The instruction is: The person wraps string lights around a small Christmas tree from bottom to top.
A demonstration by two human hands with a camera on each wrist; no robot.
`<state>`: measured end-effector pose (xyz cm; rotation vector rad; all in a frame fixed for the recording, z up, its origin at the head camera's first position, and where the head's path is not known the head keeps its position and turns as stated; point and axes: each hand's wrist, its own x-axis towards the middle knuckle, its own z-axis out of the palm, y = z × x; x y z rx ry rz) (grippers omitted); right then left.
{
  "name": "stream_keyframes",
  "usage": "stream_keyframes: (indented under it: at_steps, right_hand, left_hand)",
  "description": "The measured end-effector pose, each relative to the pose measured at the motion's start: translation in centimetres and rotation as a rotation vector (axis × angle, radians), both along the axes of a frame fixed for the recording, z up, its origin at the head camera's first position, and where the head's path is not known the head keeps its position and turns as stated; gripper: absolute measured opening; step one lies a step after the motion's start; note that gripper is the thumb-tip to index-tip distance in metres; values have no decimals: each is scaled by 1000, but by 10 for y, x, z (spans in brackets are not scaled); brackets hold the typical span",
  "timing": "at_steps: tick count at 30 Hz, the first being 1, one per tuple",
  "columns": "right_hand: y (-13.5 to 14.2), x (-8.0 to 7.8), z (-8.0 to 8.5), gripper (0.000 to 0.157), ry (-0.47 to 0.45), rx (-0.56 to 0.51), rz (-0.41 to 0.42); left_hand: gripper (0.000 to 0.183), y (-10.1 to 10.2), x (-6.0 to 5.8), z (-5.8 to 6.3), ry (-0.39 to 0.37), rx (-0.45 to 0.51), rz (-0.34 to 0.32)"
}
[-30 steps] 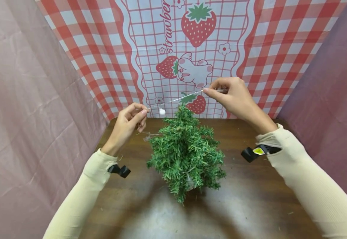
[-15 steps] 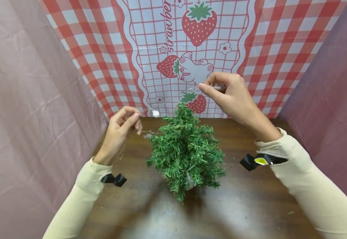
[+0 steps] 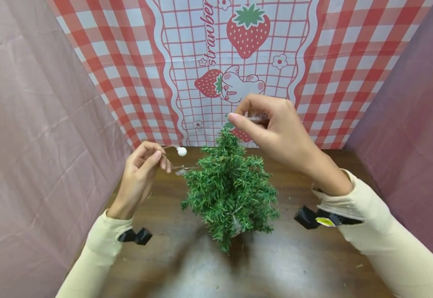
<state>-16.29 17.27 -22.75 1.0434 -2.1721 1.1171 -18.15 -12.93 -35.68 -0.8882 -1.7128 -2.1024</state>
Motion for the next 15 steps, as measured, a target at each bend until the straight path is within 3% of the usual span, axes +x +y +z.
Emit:
stream_keyframes:
  at_steps: [10,15]
  right_hand:
    - [-3,38,-10,22,91,93,83]
    - [7,53,-22,15,118,110,112]
  left_hand:
    - [9,-15,28,-18,54,-114,42]
    - [8,-13,43,-26,82,-178,61]
